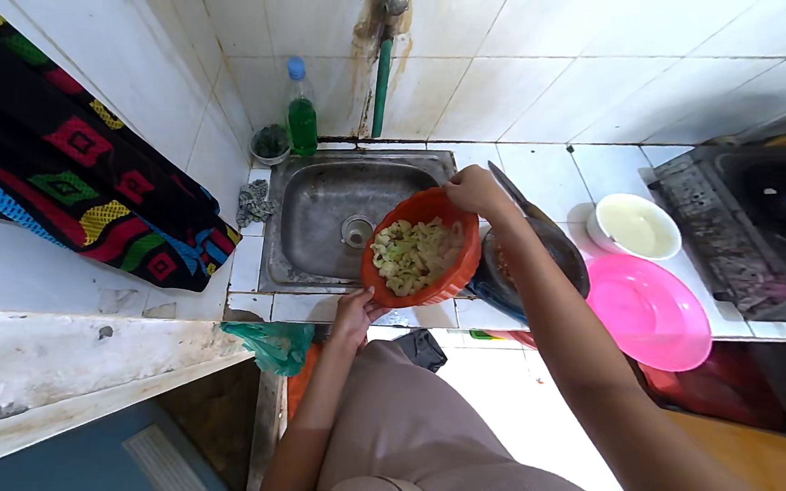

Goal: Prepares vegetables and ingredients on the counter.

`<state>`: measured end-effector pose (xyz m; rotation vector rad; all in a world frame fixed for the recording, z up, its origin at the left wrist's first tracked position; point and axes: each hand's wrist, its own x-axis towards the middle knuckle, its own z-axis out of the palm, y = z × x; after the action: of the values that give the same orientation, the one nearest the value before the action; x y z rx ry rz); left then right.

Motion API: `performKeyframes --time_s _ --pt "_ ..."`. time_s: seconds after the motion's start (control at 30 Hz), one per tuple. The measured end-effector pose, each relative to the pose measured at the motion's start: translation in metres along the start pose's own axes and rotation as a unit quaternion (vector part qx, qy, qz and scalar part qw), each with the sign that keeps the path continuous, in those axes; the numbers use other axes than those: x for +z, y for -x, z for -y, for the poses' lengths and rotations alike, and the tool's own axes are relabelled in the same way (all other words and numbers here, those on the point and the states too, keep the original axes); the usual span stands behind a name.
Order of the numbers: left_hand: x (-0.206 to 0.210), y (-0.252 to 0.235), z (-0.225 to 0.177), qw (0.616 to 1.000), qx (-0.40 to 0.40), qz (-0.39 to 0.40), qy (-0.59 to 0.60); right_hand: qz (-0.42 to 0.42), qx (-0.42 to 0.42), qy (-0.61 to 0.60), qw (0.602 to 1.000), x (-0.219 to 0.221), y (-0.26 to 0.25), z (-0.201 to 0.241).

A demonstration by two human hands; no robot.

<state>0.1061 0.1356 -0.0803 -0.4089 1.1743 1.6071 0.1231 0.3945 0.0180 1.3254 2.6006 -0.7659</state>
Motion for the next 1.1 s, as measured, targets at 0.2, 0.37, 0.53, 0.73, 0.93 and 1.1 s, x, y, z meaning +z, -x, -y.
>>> performKeyframes --time_s 0.2,0.37,0.53,0.73,0.93,1.1 --pt "-0.0007 0.0019 -0.0013 1.0 0.003 0.0 -0.001 -0.001 -0.006 0.002 1.0 0.0007 -0.0007 0.0013" --pt "-0.0017 0.0021 -0.0007 1.0 0.005 0.002 0.0 -0.002 -0.008 -0.006 1.0 0.0004 0.0011 0.003" --pt "-0.0013 0.0028 0.0002 1.0 0.002 0.003 0.004 0.006 -0.007 0.002 1.0 -0.0013 0.0019 0.0064" --pt "-0.0004 0.0048 0.0013 1.0 0.002 0.006 0.001 0.003 -0.016 -0.007 1.0 -0.0036 0.0051 0.0069" --pt "0.0012 0.0064 0.0019 1.0 0.0 0.008 0.0 -0.001 -0.013 -0.002 1.0 -0.005 0.0072 0.0066" --pt "0.0016 0.0067 0.0039 1.0 -0.001 0.014 -0.003 -0.003 -0.015 -0.005 1.0 -0.0058 0.006 0.0043"
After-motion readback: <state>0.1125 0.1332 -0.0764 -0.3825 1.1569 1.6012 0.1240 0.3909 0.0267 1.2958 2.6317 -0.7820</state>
